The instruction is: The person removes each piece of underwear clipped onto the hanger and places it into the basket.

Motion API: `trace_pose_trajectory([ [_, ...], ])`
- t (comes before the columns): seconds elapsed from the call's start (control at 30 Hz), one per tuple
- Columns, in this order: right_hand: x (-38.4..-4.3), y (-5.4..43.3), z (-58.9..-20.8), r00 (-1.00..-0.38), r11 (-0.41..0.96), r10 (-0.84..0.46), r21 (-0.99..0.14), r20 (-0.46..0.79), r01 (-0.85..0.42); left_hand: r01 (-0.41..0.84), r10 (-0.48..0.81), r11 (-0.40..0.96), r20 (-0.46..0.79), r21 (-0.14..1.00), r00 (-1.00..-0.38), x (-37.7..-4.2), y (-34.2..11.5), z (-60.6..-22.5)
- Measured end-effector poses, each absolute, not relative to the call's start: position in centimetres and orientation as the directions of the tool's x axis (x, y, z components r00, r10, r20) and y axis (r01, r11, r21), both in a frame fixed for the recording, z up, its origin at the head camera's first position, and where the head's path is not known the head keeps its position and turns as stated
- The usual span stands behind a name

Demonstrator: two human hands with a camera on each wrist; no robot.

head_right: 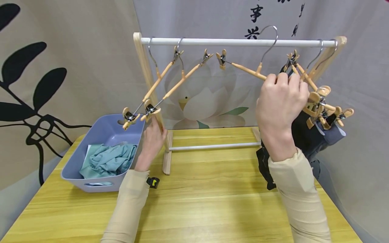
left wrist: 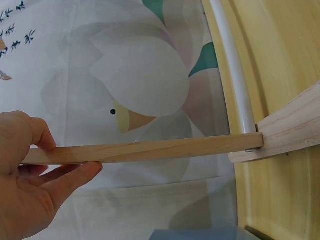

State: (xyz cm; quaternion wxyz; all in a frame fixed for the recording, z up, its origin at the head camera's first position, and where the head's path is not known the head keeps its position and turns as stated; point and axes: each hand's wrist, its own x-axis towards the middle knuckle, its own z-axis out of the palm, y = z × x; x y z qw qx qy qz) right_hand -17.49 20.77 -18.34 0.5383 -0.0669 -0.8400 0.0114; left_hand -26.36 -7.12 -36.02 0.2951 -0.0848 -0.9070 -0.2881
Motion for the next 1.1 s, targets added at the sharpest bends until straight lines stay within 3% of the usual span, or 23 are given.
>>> trace_pose_trajectory([
  [0.7,-18.5,18.8,-19.4,-0.498,0.985,0.124,-0.044,0.858,0.169,0.342,-0.013,0.795,0.578,0.501,-0.816,-26.5,-7.3,-36.3],
  [1.1,-18.9,18.1,-20.4,-0.419,0.989,0.08,-0.02,0.904,0.146,0.353,-0.011,0.785,0.582,0.509,-0.813,-26.6,-7.4,-36.3],
])
